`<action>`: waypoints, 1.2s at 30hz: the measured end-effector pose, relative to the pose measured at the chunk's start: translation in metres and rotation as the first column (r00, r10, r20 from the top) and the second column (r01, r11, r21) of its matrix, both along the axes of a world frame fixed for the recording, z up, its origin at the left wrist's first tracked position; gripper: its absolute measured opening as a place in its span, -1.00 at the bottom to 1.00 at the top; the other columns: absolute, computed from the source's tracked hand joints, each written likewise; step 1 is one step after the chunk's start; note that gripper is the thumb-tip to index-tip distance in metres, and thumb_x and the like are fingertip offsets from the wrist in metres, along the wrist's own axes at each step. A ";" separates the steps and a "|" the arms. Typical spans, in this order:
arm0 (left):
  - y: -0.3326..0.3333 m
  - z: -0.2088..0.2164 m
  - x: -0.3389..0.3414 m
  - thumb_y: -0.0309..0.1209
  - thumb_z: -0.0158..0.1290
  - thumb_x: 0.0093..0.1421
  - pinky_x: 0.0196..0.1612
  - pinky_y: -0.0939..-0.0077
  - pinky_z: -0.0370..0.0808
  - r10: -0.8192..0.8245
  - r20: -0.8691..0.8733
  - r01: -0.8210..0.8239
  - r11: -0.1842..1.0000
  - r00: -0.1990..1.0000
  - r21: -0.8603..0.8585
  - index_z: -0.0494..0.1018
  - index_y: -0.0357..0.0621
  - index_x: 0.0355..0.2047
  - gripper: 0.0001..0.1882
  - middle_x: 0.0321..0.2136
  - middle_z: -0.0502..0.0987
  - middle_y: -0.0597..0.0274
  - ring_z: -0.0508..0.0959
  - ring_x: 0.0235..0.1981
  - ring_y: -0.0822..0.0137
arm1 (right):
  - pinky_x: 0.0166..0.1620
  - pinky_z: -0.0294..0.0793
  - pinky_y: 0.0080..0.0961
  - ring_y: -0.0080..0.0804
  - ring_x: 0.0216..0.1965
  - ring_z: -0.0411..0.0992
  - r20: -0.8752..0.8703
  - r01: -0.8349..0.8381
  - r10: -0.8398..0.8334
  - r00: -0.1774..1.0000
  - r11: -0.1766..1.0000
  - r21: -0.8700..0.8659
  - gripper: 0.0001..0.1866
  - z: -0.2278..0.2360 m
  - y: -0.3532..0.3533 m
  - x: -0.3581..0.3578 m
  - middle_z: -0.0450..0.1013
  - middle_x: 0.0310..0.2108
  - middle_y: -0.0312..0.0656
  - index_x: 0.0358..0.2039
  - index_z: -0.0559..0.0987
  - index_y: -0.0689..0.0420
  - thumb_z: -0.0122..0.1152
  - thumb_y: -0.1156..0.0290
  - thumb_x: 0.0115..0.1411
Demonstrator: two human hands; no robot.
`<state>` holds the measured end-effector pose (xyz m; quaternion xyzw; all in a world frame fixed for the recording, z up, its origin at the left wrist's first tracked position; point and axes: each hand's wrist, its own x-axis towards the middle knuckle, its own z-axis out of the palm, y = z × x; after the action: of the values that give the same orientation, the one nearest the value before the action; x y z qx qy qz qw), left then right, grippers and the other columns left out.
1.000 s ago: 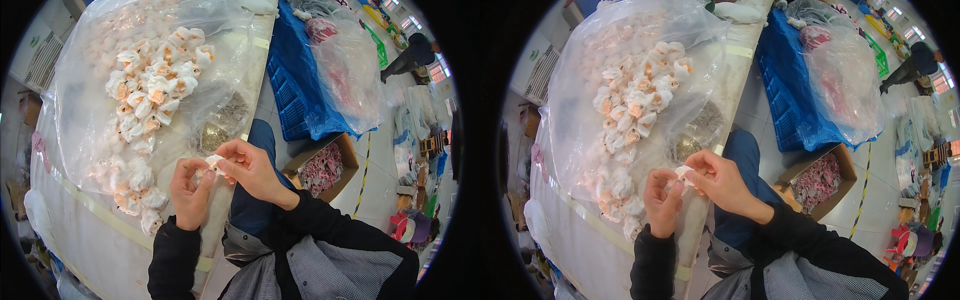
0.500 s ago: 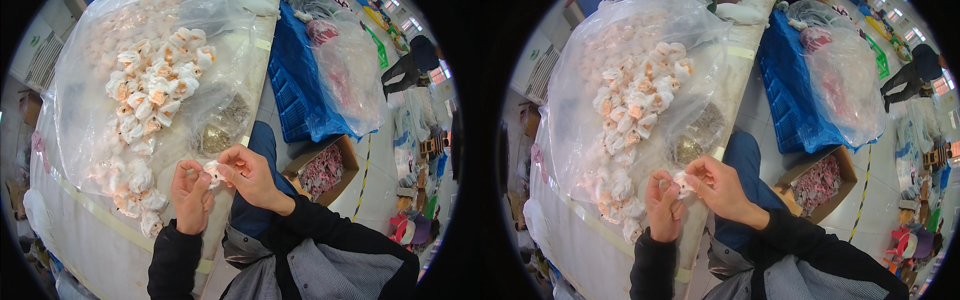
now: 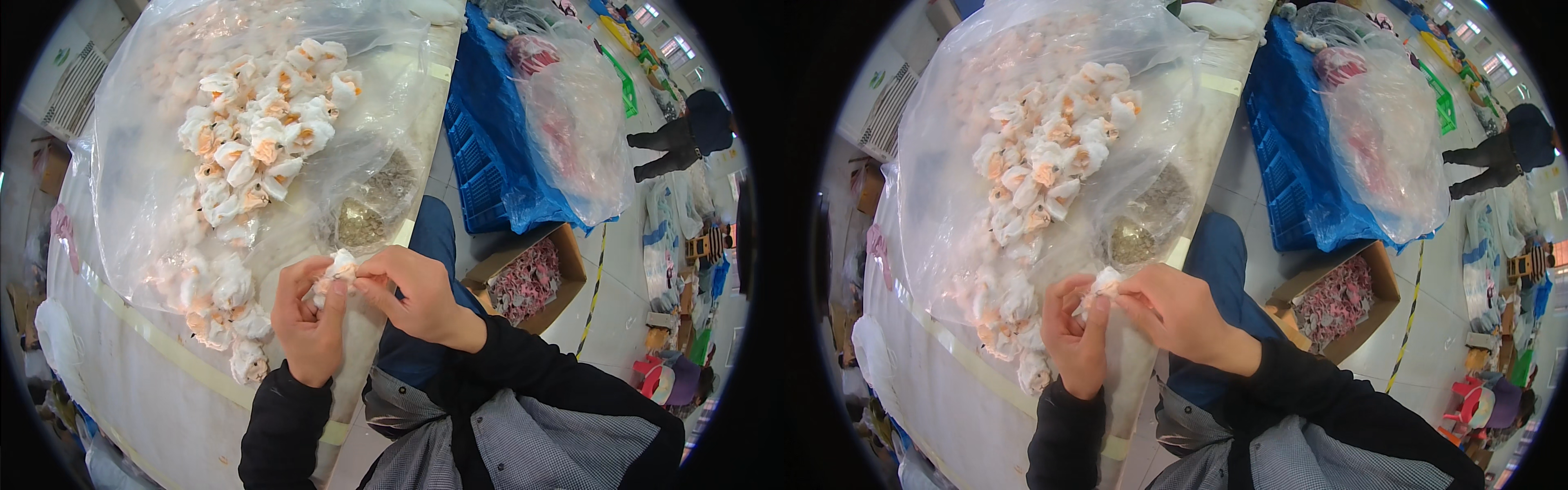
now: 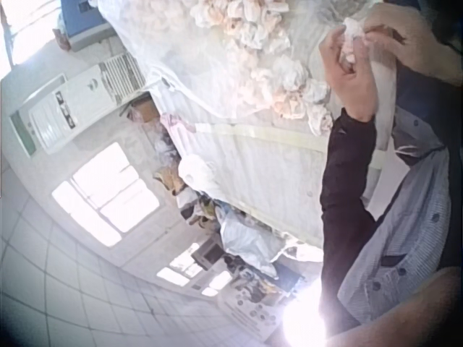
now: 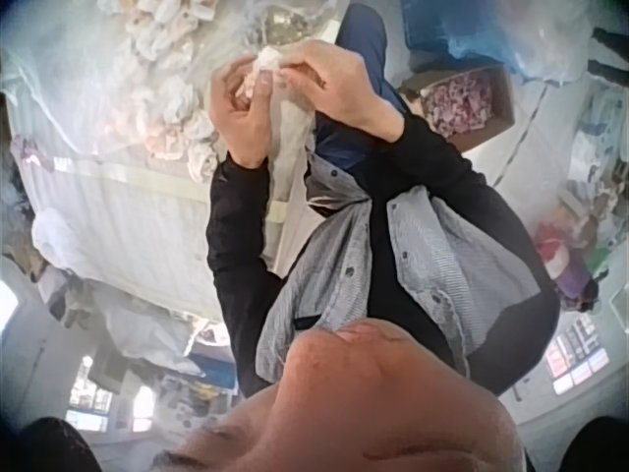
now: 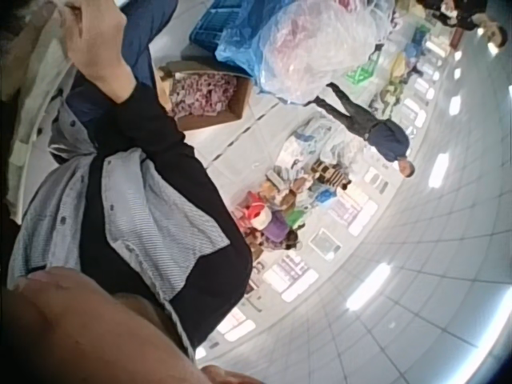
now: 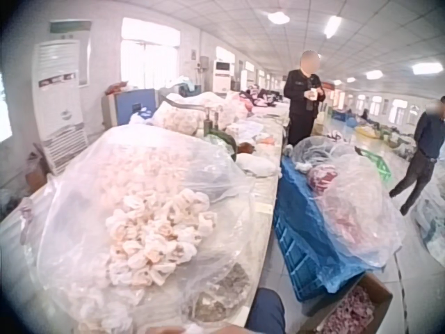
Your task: The person repeatedly picks small white fluffy items from a plastic bag and attaches small dark components to them by hand. The finished items are placed on a table. The process is repetitive and continues throughout the clip.
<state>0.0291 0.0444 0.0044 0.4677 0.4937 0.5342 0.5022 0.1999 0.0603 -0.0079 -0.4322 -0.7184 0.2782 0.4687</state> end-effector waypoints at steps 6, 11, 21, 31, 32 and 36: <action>0.009 -0.002 -0.018 -0.50 0.23 0.25 -0.36 0.38 0.49 -0.268 -0.459 0.367 0.920 0.847 0.140 0.61 -0.24 -0.18 -0.85 -0.35 0.62 0.05 0.61 -0.44 0.16 | -0.31 0.51 -0.49 -0.25 -0.42 0.57 -0.115 -0.142 0.115 0.987 0.953 -0.267 -0.91 0.000 -0.010 0.010 0.56 -0.41 -0.12 -0.19 0.57 0.18 0.25 0.45 0.34; 0.001 -0.003 -0.019 -0.54 0.23 0.19 -0.42 0.39 0.47 -0.231 -0.521 0.362 0.918 0.822 0.164 0.61 -0.24 -0.31 -0.94 -0.50 0.58 0.07 0.59 -0.52 0.07 | -0.33 0.50 -0.46 -0.22 -0.43 0.56 -0.200 -0.205 0.141 0.970 0.915 -0.347 -0.90 -0.007 -0.016 0.007 0.55 -0.42 -0.13 -0.20 0.57 0.16 0.25 0.41 0.36; 0.007 -0.018 -0.028 -0.49 0.11 0.26 -0.43 0.47 0.41 -0.001 -0.397 0.030 0.997 0.918 0.067 0.54 -0.32 -0.39 -0.87 -0.60 0.52 0.23 0.47 -0.57 0.42 | -0.17 0.46 -0.37 -0.26 -0.26 0.50 0.318 -0.096 0.031 0.948 0.976 0.193 -0.75 -0.012 0.004 0.008 0.53 -0.31 -0.27 -0.18 0.66 0.08 0.42 0.41 0.10; 0.008 -0.021 -0.029 -0.47 0.09 0.30 -0.36 0.56 0.36 0.016 -0.264 -0.027 0.999 0.964 -0.037 0.51 -0.36 -0.36 -0.84 -0.55 0.47 0.33 0.38 -0.45 0.57 | -0.06 0.41 -0.32 -0.35 -0.17 0.46 0.509 -0.239 0.055 0.859 0.922 0.304 -0.53 -0.028 -0.006 0.018 0.47 -0.14 -0.33 -0.03 0.69 -0.02 0.52 0.27 -0.01; 0.008 -0.021 -0.029 -0.47 0.09 0.30 -0.36 0.56 0.36 0.012 -0.249 -0.029 0.997 0.968 -0.067 0.51 -0.36 -0.36 -0.84 -0.55 0.47 0.34 0.38 -0.45 0.57 | -0.05 0.41 -0.32 -0.34 -0.17 0.46 0.519 -0.251 0.066 0.852 0.922 0.295 -0.51 -0.027 -0.006 0.019 0.47 -0.15 -0.32 -0.01 0.69 -0.02 0.51 0.23 -0.01; 0.008 -0.024 -0.029 -0.43 0.09 0.32 -0.42 0.59 0.27 0.018 -0.241 -0.032 0.998 0.970 -0.055 0.52 -0.32 -0.37 -0.82 -0.55 0.44 0.41 0.33 -0.50 0.61 | -0.02 0.41 -0.31 -0.33 -0.15 0.45 0.548 -0.351 0.138 0.825 0.886 0.304 -0.46 -0.025 -0.005 0.024 0.47 -0.13 -0.29 0.02 0.67 0.00 0.49 0.16 -0.01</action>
<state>0.0005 0.0523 -0.0196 0.5077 0.5722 0.4652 0.4454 0.2244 0.0557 -0.0327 -0.2898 -0.9076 0.0629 0.2972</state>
